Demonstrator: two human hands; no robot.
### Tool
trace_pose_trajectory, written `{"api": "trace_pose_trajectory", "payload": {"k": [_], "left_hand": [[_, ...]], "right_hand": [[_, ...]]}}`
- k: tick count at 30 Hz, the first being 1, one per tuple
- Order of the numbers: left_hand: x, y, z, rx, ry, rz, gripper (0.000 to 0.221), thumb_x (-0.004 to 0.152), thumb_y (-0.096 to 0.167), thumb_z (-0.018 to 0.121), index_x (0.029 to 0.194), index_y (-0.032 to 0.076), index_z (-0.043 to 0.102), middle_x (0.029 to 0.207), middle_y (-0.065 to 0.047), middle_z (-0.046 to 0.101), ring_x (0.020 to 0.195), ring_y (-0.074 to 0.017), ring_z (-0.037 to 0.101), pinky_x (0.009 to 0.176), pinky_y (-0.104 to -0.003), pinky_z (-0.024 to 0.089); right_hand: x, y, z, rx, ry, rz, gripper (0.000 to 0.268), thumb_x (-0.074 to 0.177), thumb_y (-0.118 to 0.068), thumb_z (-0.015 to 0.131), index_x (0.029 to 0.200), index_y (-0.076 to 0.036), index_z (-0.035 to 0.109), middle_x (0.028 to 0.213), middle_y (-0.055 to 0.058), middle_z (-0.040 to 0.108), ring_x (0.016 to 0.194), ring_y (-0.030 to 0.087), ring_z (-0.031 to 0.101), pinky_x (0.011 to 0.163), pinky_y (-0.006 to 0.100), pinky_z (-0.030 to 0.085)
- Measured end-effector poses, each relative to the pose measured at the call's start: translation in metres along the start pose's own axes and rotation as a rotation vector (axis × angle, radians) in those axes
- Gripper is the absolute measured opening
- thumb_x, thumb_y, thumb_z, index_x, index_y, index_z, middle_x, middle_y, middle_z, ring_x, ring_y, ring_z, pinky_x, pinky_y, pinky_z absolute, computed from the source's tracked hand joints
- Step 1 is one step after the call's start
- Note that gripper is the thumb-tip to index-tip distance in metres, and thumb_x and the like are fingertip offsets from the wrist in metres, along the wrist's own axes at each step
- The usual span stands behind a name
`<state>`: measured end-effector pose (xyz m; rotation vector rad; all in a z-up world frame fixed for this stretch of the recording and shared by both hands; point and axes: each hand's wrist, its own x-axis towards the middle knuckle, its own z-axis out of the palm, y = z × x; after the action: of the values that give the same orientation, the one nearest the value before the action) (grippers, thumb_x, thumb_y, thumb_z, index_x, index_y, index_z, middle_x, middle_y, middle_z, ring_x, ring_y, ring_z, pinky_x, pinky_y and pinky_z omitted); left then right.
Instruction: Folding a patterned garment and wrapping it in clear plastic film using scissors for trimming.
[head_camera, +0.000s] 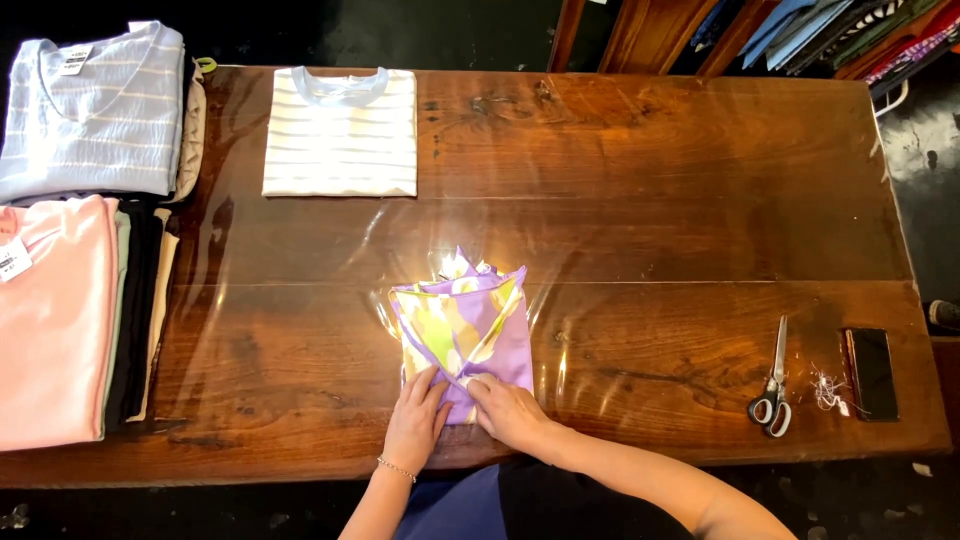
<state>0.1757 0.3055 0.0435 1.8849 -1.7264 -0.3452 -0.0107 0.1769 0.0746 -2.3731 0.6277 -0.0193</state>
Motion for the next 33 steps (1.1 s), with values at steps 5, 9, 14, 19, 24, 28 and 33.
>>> {"api": "trace_pose_trajectory", "payload": {"k": [5,9,14,19,24,28,33], "left_hand": [[0.025,0.007,-0.021,0.04,-0.113,0.091,0.053,0.098,0.014,0.066,0.15,0.011,0.059,0.162,-0.014,0.047,0.132,-0.0383,0.051,0.111,-0.053,0.048],[0.032,-0.003,-0.009,0.135,-0.122,0.088,0.043,0.098,0.019,0.067,0.141,0.019,0.066,0.156,-0.012,0.05,0.114,-0.0371,0.052,0.08,-0.054,0.059],[0.053,-0.025,0.0,0.225,-0.169,0.099,0.045,0.093,0.008,0.061,0.137,0.019,0.065,0.148,-0.012,0.055,0.102,-0.0371,0.058,0.072,-0.051,0.059],[0.082,-0.057,-0.001,0.182,-0.152,0.12,0.029,0.095,0.006,0.058,0.12,0.012,0.07,0.132,-0.011,0.062,0.095,-0.037,0.062,0.071,-0.051,0.056],[0.118,-0.075,-0.017,0.179,-0.301,0.091,0.022,0.09,-0.004,0.062,0.11,0.006,0.065,0.12,-0.013,0.059,0.099,-0.0352,0.063,0.067,-0.049,0.06],[0.122,-0.08,-0.007,0.173,-0.237,0.077,0.005,0.095,0.007,0.064,0.1,0.008,0.063,0.11,-0.011,0.053,0.091,-0.036,0.06,0.067,-0.054,0.055],[0.073,-0.058,0.019,0.165,-0.037,0.4,0.01,0.094,0.005,0.06,0.102,0.011,0.058,0.088,-0.007,0.059,0.075,-0.0243,0.061,0.065,-0.039,0.054]], "right_hand": [[-0.004,0.007,-0.003,0.048,-0.028,-0.067,0.024,0.093,0.001,0.055,0.11,-0.016,0.057,0.098,0.011,0.044,0.06,0.038,0.048,0.044,0.05,0.041],[-0.005,0.002,-0.005,0.046,0.022,-0.109,0.016,0.101,-0.016,0.07,0.099,-0.012,0.054,0.095,0.011,0.046,0.059,0.036,0.055,0.044,0.049,0.047],[0.001,0.014,0.011,0.034,-0.074,0.048,0.025,0.102,-0.028,0.075,0.097,-0.008,0.059,0.102,0.011,0.048,0.065,0.038,0.061,0.053,0.053,0.05],[-0.003,0.006,0.007,0.131,-0.015,0.11,0.014,0.097,-0.006,0.062,0.094,-0.011,0.05,0.097,0.009,0.046,0.061,0.034,0.053,0.053,0.05,0.041],[-0.008,-0.003,0.002,0.153,0.021,0.118,0.01,0.098,-0.004,0.058,0.1,-0.009,0.05,0.104,0.011,0.047,0.07,0.033,0.054,0.057,0.048,0.043],[-0.014,-0.006,0.002,0.165,0.077,0.075,0.014,0.097,-0.002,0.062,0.1,-0.009,0.05,0.102,0.011,0.049,0.072,0.031,0.056,0.061,0.046,0.046],[-0.019,-0.015,-0.006,0.153,0.126,0.144,0.026,0.097,-0.006,0.07,0.093,-0.012,0.045,0.09,0.007,0.052,0.069,0.029,0.055,0.057,0.044,0.044]]}}
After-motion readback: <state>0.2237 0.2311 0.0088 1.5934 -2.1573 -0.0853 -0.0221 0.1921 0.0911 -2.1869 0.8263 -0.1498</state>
